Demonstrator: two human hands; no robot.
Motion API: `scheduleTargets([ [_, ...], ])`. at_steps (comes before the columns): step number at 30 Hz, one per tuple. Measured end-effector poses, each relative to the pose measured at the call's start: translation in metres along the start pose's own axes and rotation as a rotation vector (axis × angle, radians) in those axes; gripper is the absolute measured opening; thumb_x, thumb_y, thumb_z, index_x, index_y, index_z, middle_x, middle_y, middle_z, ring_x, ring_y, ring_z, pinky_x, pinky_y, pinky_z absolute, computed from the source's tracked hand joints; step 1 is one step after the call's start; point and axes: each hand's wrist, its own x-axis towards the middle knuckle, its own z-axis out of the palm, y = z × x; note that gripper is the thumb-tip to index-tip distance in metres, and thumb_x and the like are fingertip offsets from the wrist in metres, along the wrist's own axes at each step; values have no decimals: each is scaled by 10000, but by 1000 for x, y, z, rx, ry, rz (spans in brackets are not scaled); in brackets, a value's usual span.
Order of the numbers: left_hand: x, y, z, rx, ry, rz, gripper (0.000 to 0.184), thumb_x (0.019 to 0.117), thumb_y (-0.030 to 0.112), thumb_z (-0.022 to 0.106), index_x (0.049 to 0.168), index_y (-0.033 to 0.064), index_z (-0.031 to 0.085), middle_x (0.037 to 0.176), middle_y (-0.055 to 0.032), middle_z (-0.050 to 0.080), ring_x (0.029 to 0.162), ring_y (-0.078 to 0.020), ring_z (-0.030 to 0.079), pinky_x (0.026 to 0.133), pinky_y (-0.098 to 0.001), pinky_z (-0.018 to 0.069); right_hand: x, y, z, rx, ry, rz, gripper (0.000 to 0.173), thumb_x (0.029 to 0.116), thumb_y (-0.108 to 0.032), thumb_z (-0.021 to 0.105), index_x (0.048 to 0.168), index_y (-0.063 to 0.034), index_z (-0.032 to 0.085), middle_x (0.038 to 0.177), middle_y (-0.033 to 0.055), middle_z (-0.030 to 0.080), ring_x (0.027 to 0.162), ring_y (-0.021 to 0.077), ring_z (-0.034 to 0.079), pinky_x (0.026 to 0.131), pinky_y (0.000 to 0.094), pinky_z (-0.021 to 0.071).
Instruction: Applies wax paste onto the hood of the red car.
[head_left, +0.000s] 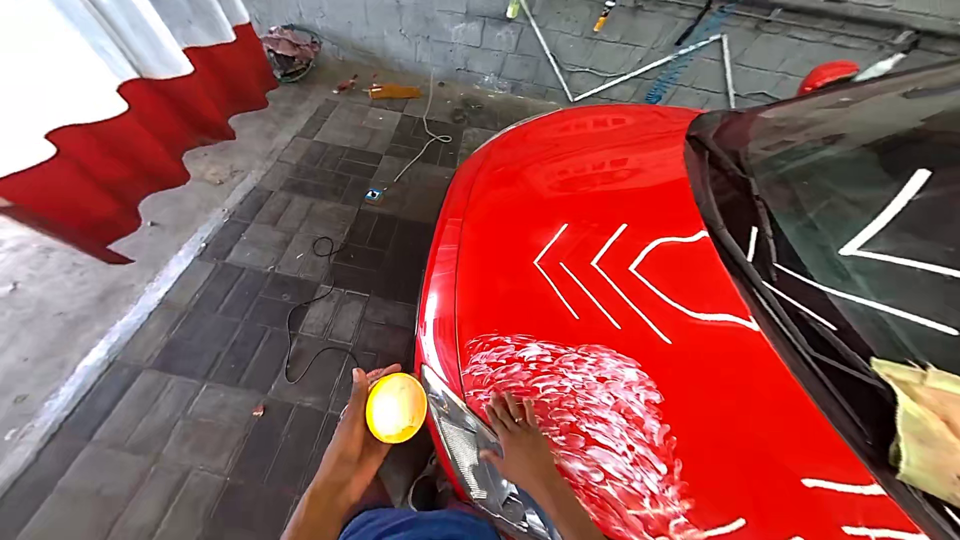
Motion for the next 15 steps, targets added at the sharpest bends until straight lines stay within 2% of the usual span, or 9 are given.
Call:
scheduleTargets([
  [2,-11,11,-11,-47,7,72,775,1025,697,344,1459,69,478,1360,-189,642,1245,-306,649,1009,-471,579,4,-9,-7,34,-85,-44,769,959,-749,408,1493,-217,563,1623,-8,425,1578,277,200,1255,630,2],
  [4,-22,13,-25,-86,45,108,783,1010,714,367,1447,75,491,1351,-183,646,1235,-299,653,1000,-463,583,12,-11,-7,78,13,-90,720,973,-718,424,1429,-201,633,1555,6,520,1541,277,311,1266,619,74],
  [6,-28,11,-36,-126,83,111,760,1025,698,340,1432,75,497,1356,-188,638,1241,-304,648,1002,-463,582,26,-4,-6,30,67,-135,765,974,-711,432,1481,-156,572,1593,46,468,1539,292,311,1261,625,116],
  [8,-36,11,-39,-130,122,103,747,1034,691,309,1409,85,532,1338,-179,654,1228,-296,658,991,-457,588,34,5,-8,-75,-65,-181,831,966,-746,392,1535,-149,499,1655,47,368,1572,305,214,1260,631,71],
  [9,-39,13,-39,-113,147,101,749,1037,691,293,1418,91,529,1343,-176,656,1226,-295,661,987,-456,591,36,5,-14,-88,-140,-207,812,968,-744,393,1511,-157,531,1651,36,377,1578,306,193,1258,635,47],
  [11,-40,16,-41,-114,163,116,765,1033,700,277,1432,91,511,1360,-179,643,1244,-303,649,998,-469,582,40,-2,-34,-42,-203,-206,759,979,-747,361,1326,-162,698,1548,21,529,1554,282,278,1268,612,36],
  [12,-40,15,-42,-129,169,126,771,1028,706,290,1436,89,509,1363,-182,642,1245,-305,648,999,-473,581,44,-4,-40,-7,-181,-196,737,986,-737,360,1259,-164,735,1476,21,601,1526,266,343,1277,594,62],
  [13,-40,14,-43,-142,178,129,772,1026,706,300,1443,88,502,1363,-184,641,1243,-306,649,996,-473,583,48,-4,-42,20,-151,-191,715,991,-720,377,1259,-162,735,1455,27,618,1515,259,365,1281,577,80],
  [15,-40,13,-42,-157,185,127,761,1037,691,288,1436,80,505,1355,-185,642,1237,-303,651,997,-469,584,64,-1,-37,-22,-130,-204,737,981,-727,391,1388,-172,655,1552,25,522,1542,268,307,1279,565,107],
])
